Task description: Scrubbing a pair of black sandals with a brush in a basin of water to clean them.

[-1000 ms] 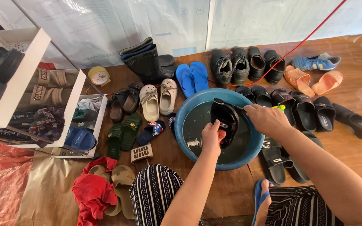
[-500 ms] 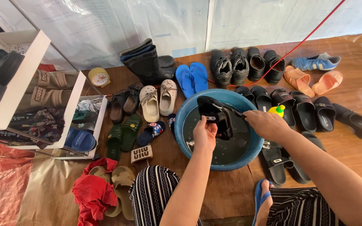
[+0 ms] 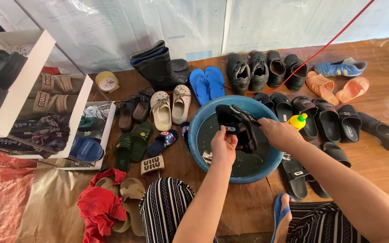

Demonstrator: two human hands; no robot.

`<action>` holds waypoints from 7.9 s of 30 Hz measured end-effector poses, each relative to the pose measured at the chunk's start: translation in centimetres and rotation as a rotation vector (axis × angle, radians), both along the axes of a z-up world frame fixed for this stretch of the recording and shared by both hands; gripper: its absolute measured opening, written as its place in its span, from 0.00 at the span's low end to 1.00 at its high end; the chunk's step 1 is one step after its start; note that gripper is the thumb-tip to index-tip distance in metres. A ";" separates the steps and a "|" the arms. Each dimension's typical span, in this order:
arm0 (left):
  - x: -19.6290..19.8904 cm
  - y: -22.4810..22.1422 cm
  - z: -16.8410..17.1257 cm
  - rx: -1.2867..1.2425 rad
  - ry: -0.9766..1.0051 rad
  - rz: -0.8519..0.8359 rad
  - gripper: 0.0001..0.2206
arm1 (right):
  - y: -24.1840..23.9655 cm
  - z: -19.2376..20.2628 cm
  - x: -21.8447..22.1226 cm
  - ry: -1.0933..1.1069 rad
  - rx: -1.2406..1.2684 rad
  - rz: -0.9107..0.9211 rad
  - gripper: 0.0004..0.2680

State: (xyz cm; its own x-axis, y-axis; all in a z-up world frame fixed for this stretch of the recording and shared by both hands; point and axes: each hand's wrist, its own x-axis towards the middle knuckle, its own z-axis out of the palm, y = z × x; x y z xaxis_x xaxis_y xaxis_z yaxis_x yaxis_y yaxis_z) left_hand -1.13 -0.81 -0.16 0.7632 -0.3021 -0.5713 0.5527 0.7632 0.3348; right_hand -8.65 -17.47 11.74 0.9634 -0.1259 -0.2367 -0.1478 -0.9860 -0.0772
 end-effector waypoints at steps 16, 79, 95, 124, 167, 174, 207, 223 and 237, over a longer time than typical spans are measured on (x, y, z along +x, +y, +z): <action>2.3 1.7 -0.2 -0.138 0.113 0.141 0.09 | 0.8 -1.7 -1.8 0.145 0.092 -0.068 0.08; 6.7 5.1 2.2 0.111 -0.048 0.052 0.10 | 17.0 -18.7 -0.5 -0.654 1.304 -0.929 0.12; 6.1 5.2 5.0 0.078 -0.027 0.101 0.09 | 16.6 -17.3 -0.7 -0.593 1.312 -0.978 0.13; 7.7 2.9 -2.2 0.276 -0.148 -0.100 0.12 | -5.4 -13.9 5.9 0.227 0.016 -0.180 0.09; 2.5 1.1 0.0 0.634 -0.392 -0.341 0.16 | -6.1 3.3 0.8 -0.142 0.275 -0.148 0.12; 0.9 0.5 0.2 0.791 -0.464 -0.450 0.17 | -3.6 3.8 -0.3 -0.264 0.022 -0.034 0.11; -0.3 -0.4 0.9 0.749 -0.401 -0.396 0.15 | -3.6 4.3 -1.6 -0.197 -0.471 0.201 0.04; 0.7 -0.4 0.0 0.691 -0.375 -0.370 0.21 | -1.0 8.5 -0.8 0.004 0.031 -0.115 0.07; 1.2 -0.9 -2.4 0.628 -0.281 -0.418 0.26 | -10.2 -10.6 3.1 0.118 0.406 -0.534 0.12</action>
